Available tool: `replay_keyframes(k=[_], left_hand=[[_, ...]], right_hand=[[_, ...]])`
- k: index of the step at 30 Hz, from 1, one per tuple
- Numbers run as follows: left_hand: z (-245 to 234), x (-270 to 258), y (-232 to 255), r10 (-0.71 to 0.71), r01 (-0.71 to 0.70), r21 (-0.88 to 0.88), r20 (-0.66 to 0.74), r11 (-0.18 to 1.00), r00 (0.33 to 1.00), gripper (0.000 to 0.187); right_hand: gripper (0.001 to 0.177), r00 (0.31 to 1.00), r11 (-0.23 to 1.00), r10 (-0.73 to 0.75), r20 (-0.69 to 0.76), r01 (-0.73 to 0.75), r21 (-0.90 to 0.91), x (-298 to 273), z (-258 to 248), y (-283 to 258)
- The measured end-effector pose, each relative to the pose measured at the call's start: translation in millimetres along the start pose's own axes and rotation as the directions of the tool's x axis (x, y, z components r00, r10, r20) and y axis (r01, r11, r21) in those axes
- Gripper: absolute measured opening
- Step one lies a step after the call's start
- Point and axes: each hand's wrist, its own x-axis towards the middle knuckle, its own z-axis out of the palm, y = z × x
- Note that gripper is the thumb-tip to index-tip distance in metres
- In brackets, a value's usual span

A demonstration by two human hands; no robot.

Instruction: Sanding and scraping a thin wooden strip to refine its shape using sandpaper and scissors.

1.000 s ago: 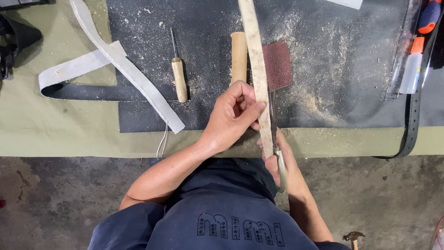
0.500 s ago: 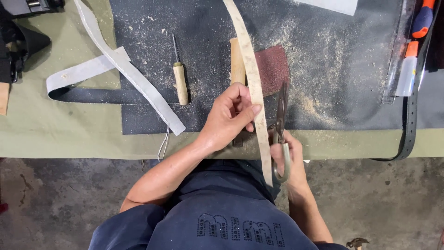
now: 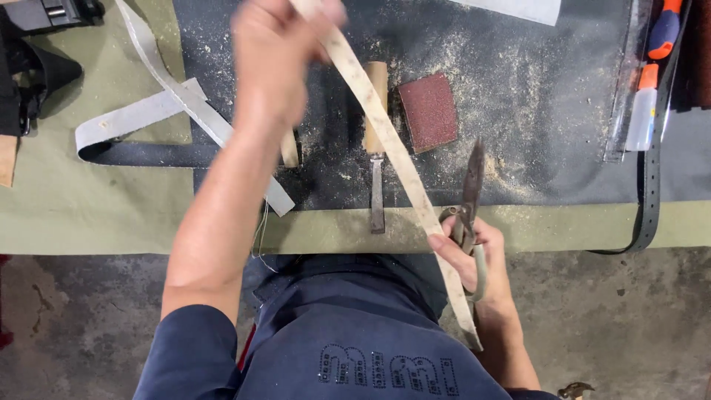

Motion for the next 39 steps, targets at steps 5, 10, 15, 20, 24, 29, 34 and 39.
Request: replay_keyframes(k=[5,10,15,20,24,29,34,39], left_hand=[[-12.8,5.9,20.6,0.154,-0.150,0.037,-0.143,0.988,0.978,0.026],[22.9,-52.4,23.8,0.248,-0.348,0.342,0.303,0.873,0.920,0.012],[49.5,-90.6,9.2,0.042,-0.510,0.482,0.696,0.713,0.717,0.036],[65.4,-96.8,19.5,-0.036,-0.739,0.433,0.873,0.517,0.486,0.014],[66.3,-81.8,24.1,0.331,-0.913,0.315,0.859,0.259,0.390,0.004],[67.5,-66.5,56.5,0.545,-0.954,0.300,0.796,0.020,0.262,0.012],[48.2,-42.7,111.7,0.516,-0.924,0.265,0.852,-0.277,0.090,0.011],[-7.6,-45.0,155.4,0.317,-0.900,0.334,0.917,-0.280,0.242,0.018]], right_hand=[[0.018,1.000,1.000,0.030,-0.003,-0.030,0.008,5.8,-16.7,8.8],[0.018,1.000,0.996,0.029,0.000,-0.029,0.083,24.5,-15.1,1.6],[0.018,0.996,0.983,0.092,-0.014,-0.089,0.160,33.8,-9.0,-6.6],[0.021,0.998,0.968,0.042,0.040,-0.051,0.244,37.1,-4.5,-29.6],[0.023,0.997,0.960,-0.025,0.077,0.003,0.279,29.8,1.5,-48.8],[0.021,0.995,0.957,-0.046,0.090,0.018,0.288,18.5,3.5,-54.6],[0.018,0.991,0.948,-0.108,0.079,0.079,0.308,21.5,-16.5,-30.0],[0.015,0.981,0.965,-0.157,0.110,0.129,0.229,23.3,-21.7,-39.0]])
